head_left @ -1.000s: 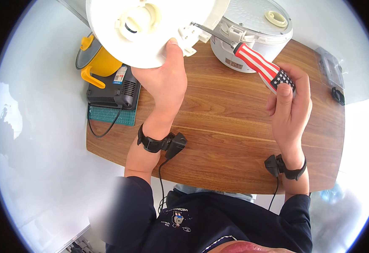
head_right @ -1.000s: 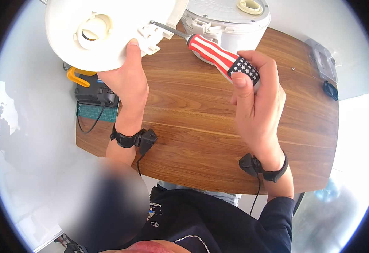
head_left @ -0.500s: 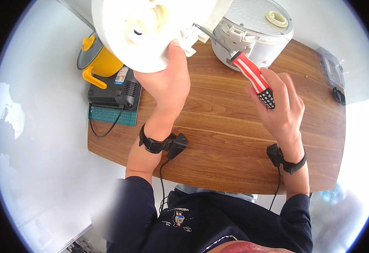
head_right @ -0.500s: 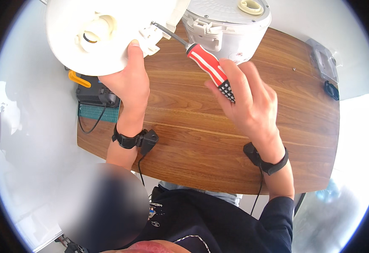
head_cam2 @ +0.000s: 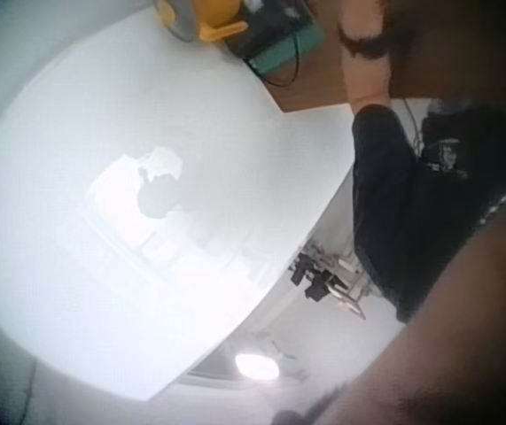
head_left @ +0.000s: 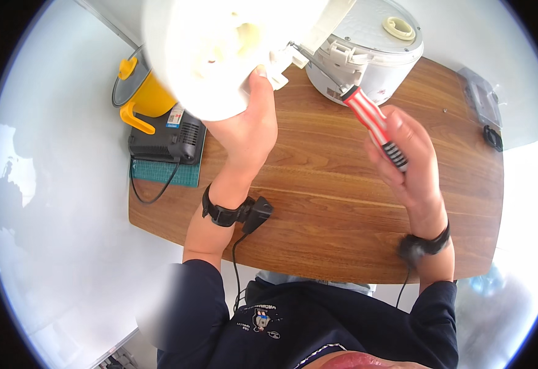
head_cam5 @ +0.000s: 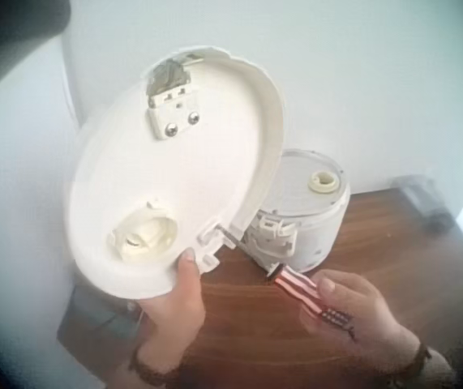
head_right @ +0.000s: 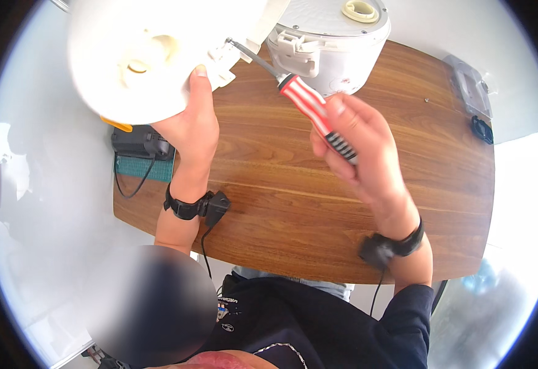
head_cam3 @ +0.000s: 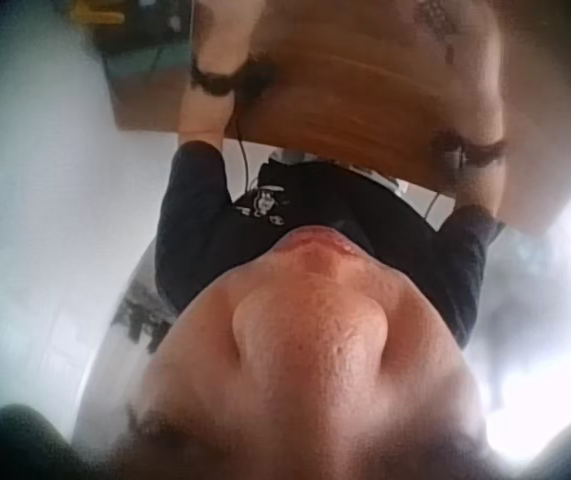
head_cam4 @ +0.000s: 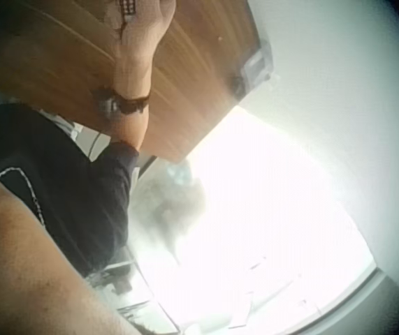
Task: The person uses a screwdriver to tighten screws on a white plastic lid, then places the lid onto a white rice cooker pot. They open the lid to reveal the interior and remove a small plastic component from the lid's underside.
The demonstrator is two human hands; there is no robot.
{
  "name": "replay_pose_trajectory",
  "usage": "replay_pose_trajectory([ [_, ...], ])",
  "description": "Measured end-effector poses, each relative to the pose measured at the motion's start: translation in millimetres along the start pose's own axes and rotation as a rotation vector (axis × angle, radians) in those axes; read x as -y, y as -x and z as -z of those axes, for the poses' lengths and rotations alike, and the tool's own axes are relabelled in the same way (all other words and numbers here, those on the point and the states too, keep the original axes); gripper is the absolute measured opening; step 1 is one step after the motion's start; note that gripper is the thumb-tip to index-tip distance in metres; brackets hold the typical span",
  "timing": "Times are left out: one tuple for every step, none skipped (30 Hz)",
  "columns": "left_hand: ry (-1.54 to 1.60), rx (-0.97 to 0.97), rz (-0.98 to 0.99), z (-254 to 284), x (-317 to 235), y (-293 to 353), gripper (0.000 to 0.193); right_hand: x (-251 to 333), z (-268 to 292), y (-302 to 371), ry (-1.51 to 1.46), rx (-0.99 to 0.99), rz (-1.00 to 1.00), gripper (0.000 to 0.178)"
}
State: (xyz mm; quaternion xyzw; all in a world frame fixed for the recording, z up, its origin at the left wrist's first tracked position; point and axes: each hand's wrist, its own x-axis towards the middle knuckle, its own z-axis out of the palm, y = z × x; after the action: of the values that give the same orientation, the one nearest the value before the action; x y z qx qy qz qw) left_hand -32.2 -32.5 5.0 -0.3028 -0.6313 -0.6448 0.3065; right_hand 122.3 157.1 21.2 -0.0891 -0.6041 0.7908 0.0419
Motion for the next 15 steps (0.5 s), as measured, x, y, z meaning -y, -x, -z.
replay_pose_trajectory([
  [0.028,-0.005,0.008,-1.2,-1.3,-0.2,0.046,1.6,14.9,-4.6,-0.332,0.167,-0.127,0.035],
  [0.057,-0.010,0.015,-2.0,-3.3,-0.1,0.046,2.6,23.0,-6.3,-0.665,0.335,-0.253,0.035],
  [0.078,-0.015,0.020,-2.4,-4.4,-0.8,0.046,1.7,19.4,-5.5,-0.531,0.256,-0.213,0.037],
  [0.054,-0.005,0.023,-2.6,-4.8,-1.5,0.046,0.4,15.5,-5.4,-0.399,0.158,-0.115,0.036],
  [0.031,0.005,0.026,-2.6,-4.9,-2.3,0.046,-1.3,10.9,-5.7,-0.267,0.059,-0.016,0.035],
  [0.008,0.013,0.030,-2.4,-5.0,-2.7,0.046,-2.5,4.4,-5.6,-0.134,-0.039,0.080,0.035],
  [0.008,0.010,0.046,-2.8,-6.8,-2.4,0.046,-3.7,-7.5,-4.3,0.269,-0.231,0.311,0.032],
  [0.007,0.008,0.063,-3.8,-9.8,-1.2,0.045,-3.4,-7.3,-4.0,0.211,-0.184,0.247,0.032],
  [0.009,0.007,0.081,-4.8,-12.1,-0.2,0.045,-3.0,-6.7,-2.7,0.154,-0.140,0.182,0.033],
  [0.017,0.007,0.065,-5.5,-12.6,0.6,0.045,-2.5,-5.4,-1.5,0.097,-0.095,0.117,0.033],
  [0.024,0.007,0.050,-6.0,-12.4,1.7,0.045,-2.0,-3.5,-0.4,0.040,-0.050,0.053,0.034],
  [0.033,0.008,0.033,-7.2,-12.1,2.7,0.045,-1.8,-0.3,0.9,-0.018,-0.006,-0.010,0.035],
  [0.028,0.011,0.045,-6.8,-11.5,2.7,0.046,-1.6,3.3,2.2,-0.077,0.038,-0.073,0.036],
  [0.024,0.014,0.056,-5.1,-10.4,2.0,0.046,-1.4,7.3,3.5,-0.135,0.082,-0.135,0.036],
  [0.021,0.020,0.072,-4.0,-10.2,2.2,0.047,-3.4,15.5,-1.1,-0.386,0.235,-0.221,0.040],
])
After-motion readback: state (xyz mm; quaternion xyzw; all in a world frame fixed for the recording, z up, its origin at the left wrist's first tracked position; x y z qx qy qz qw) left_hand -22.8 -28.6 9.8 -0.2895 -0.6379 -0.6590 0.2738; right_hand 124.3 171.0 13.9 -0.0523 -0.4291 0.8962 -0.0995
